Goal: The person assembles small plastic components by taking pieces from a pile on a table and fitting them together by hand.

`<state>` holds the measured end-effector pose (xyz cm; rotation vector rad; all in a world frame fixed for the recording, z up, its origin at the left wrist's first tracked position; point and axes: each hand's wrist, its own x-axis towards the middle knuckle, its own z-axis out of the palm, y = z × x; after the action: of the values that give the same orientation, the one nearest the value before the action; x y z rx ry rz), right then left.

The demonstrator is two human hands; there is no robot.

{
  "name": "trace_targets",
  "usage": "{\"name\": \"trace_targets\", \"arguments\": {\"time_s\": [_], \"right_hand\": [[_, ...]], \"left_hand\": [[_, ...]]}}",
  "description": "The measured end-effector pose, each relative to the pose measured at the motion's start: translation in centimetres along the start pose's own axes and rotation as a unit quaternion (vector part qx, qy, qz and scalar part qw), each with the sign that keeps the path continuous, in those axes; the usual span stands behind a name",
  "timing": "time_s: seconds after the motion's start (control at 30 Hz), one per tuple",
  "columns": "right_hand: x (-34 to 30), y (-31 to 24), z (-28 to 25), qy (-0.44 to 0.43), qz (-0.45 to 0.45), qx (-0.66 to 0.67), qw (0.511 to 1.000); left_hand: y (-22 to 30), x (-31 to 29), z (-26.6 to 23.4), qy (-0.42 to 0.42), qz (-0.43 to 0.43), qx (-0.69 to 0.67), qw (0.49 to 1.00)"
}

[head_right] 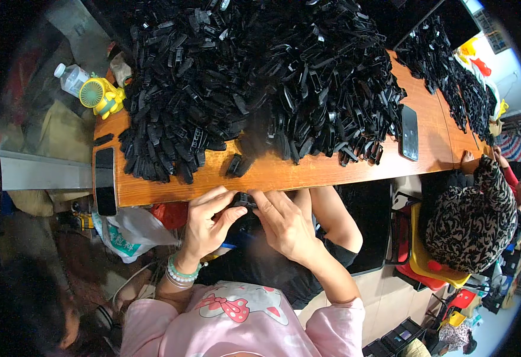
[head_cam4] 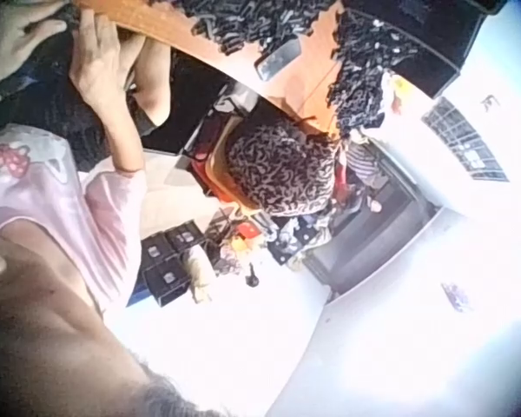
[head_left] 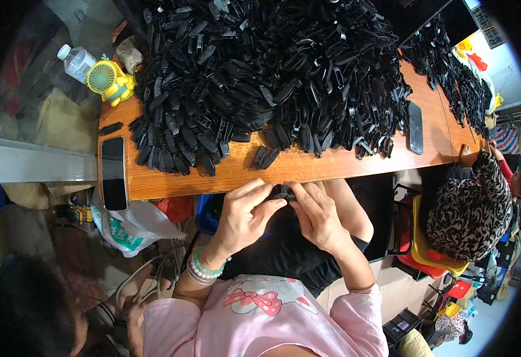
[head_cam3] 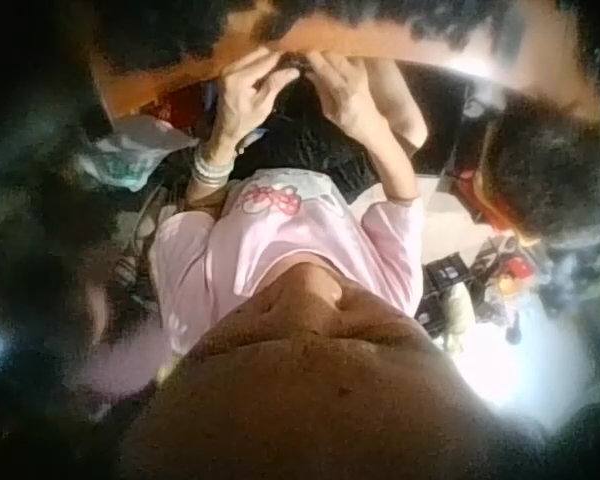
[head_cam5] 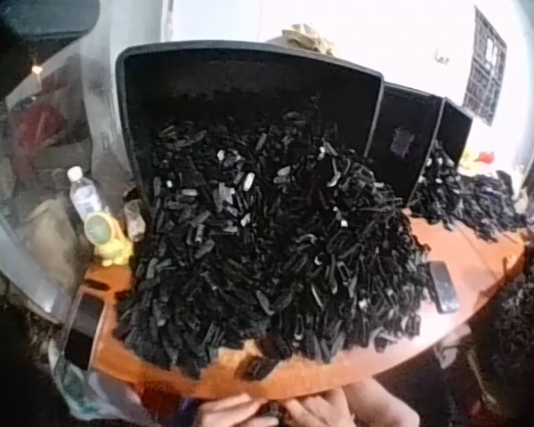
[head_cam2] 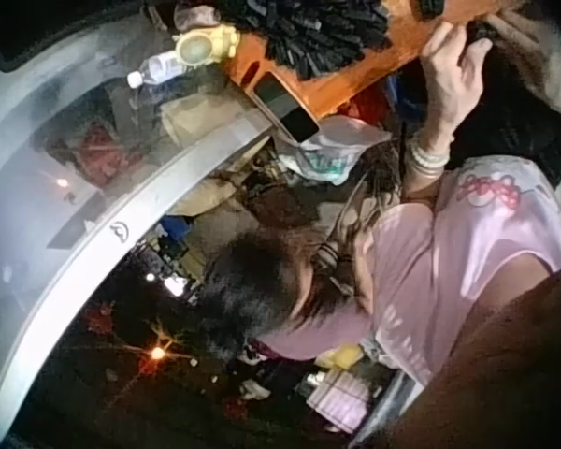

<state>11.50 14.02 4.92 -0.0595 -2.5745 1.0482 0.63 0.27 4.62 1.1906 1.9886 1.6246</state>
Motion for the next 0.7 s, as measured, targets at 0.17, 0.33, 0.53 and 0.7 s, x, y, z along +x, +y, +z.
{"name": "trace_targets", "arguments": {"time_s": [0.17,0.33,0.53,0.7], "right_hand": [[-0.7,-0.2,0.7,0.05,0.028,-0.059,0.997],[-1.4,0.6,0.1,0.069,0.144,0.181,0.97],[-0.4,1.3,-1.4,-0.012,0.185,0.27,0.945],[0.6,6.0,-0.6,0.089,0.155,0.045,0.983]], "left_hand": [[-0.4,0.6,1.6,0.034,-0.019,-0.078,0.996],[-0.9,-0.9,0.9,-0.044,-0.151,-0.216,0.964],[-2.6,-0.9,0.3,-0.085,-0.18,-0.302,0.932],[-6.1,1.5,1.1,0.086,-0.054,0.163,0.981]]}}
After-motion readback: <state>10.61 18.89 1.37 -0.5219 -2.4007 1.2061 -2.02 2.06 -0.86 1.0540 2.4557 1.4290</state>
